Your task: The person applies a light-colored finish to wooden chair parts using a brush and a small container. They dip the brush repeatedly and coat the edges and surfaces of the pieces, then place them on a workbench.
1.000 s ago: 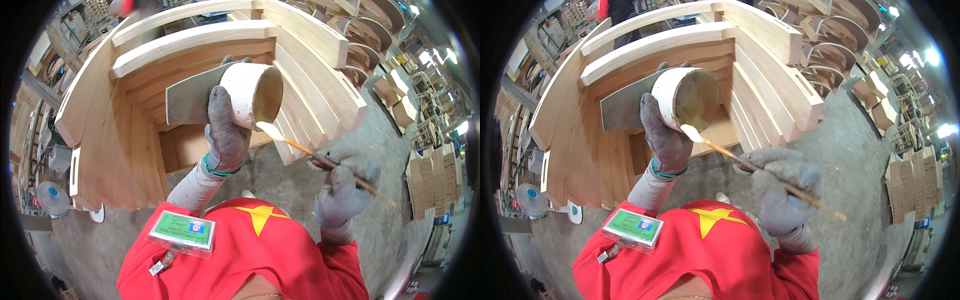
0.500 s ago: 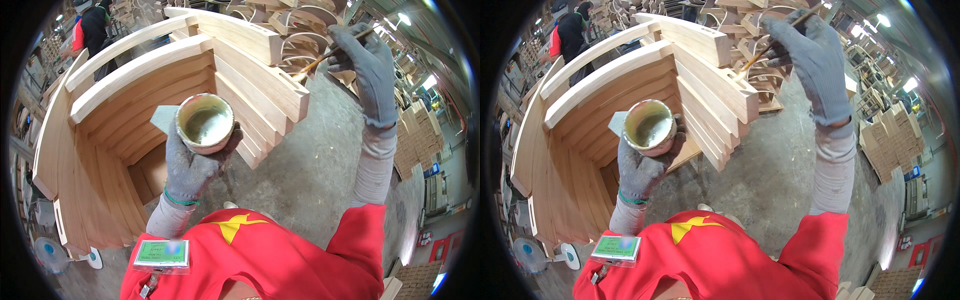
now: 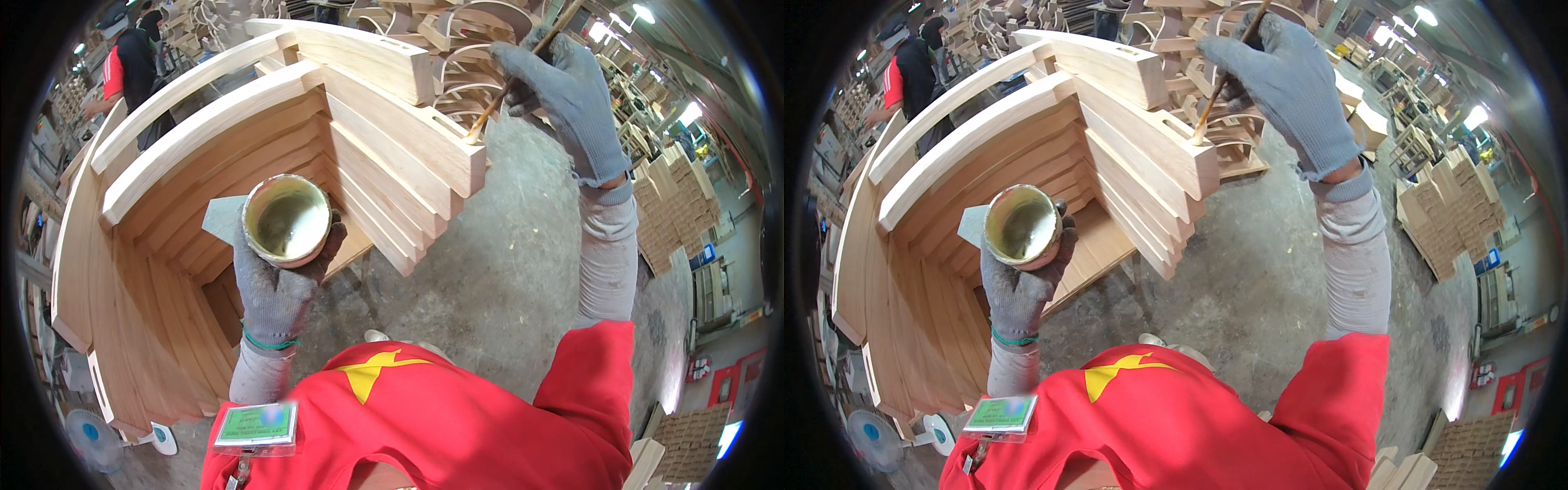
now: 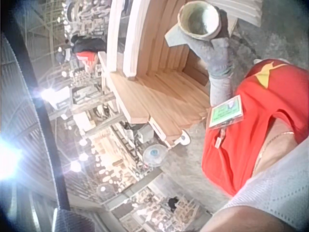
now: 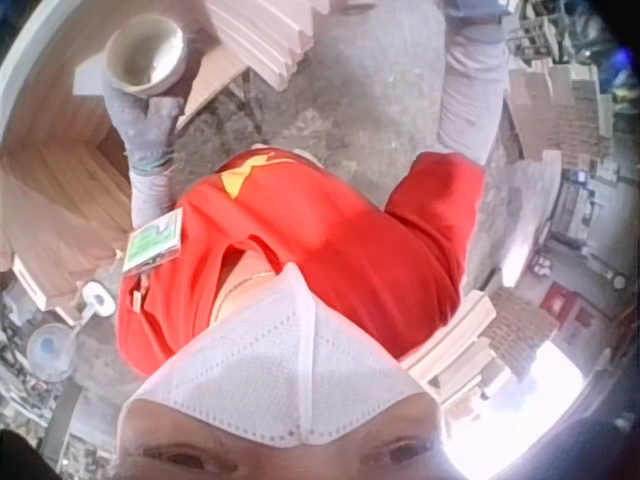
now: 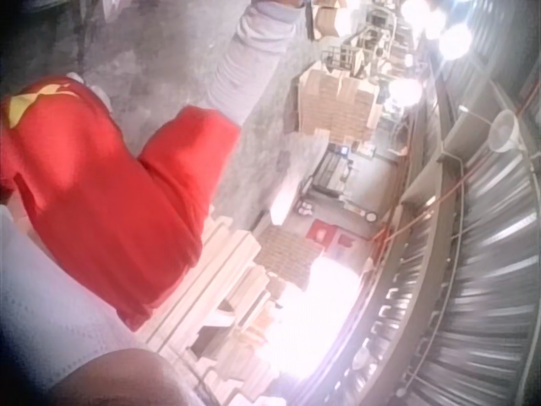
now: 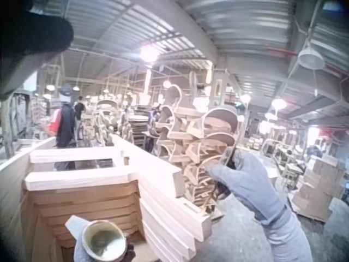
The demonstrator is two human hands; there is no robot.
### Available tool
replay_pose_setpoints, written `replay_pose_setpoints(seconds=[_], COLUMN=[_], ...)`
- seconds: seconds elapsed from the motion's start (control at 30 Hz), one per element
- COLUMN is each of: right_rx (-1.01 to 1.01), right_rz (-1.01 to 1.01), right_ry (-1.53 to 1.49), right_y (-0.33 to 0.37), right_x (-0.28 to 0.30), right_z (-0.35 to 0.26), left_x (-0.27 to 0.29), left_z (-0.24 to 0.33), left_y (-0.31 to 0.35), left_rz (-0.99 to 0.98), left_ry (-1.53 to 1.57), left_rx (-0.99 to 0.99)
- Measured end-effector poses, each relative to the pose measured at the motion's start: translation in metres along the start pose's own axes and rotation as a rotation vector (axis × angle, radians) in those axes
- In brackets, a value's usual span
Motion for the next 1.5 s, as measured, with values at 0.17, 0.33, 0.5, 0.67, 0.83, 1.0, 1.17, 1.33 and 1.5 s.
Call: replay_pose_setpoints(seconds=[0.17,0.33,0.5,0.67,0.83,1.0,1.17,1.33,1.5], right_rx=[-0.016,-0.035,-0.009,-0.049,-0.03,0.827,-0.235,0.719,0.437], right_rz=[0.052,0.049,0.059,0.005,-0.015,-0.048,-0.255,-0.229,-0.326], right_ry=[-0.162,-0.251,-0.146,-0.098,-0.093,0.702,0.209,0.618,0.478], right_y=[-0.011,-0.013,-0.014,-0.011,-0.016,-0.005,-0.013,-0.02,-0.02], right_x=[-0.009,-0.02,-0.019,-0.011,-0.021,-0.054,-0.032,-0.052,-0.035], right_z=[-0.001,-0.016,0.0,0.0,0.008,-0.005,0.014,-0.006,0.003], left_x=[0.005,0.013,0.011,0.019,0.015,0.008,0.007,0.004,0.007], left_z=[-0.009,-0.008,-0.011,-0.015,-0.01,-0.003,0.005,0.011,0.013], left_y=[-0.004,-0.003,-0.004,-0.005,-0.004,-0.002,0.003,0.003,0.003], left_rz=[0.024,0.015,0.012,0.017,0.031,0.071,0.102,0.107,0.154], left_ry=[0.448,0.12,0.32,0.507,0.207,0.135,0.128,-0.278,0.104], left_rx=[0.216,0.049,0.147,0.201,0.112,0.092,0.058,-0.104,0.082])
Point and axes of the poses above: each hand's wrist, its own y-axis away from the middle knuckle, its own x-axis out of the back of the hand, z = x × y, the point moved 6 cm from there along -y, towards the middle knuckle, and after that the axes turned 12 degrees about -y, right-handed, at the moved point
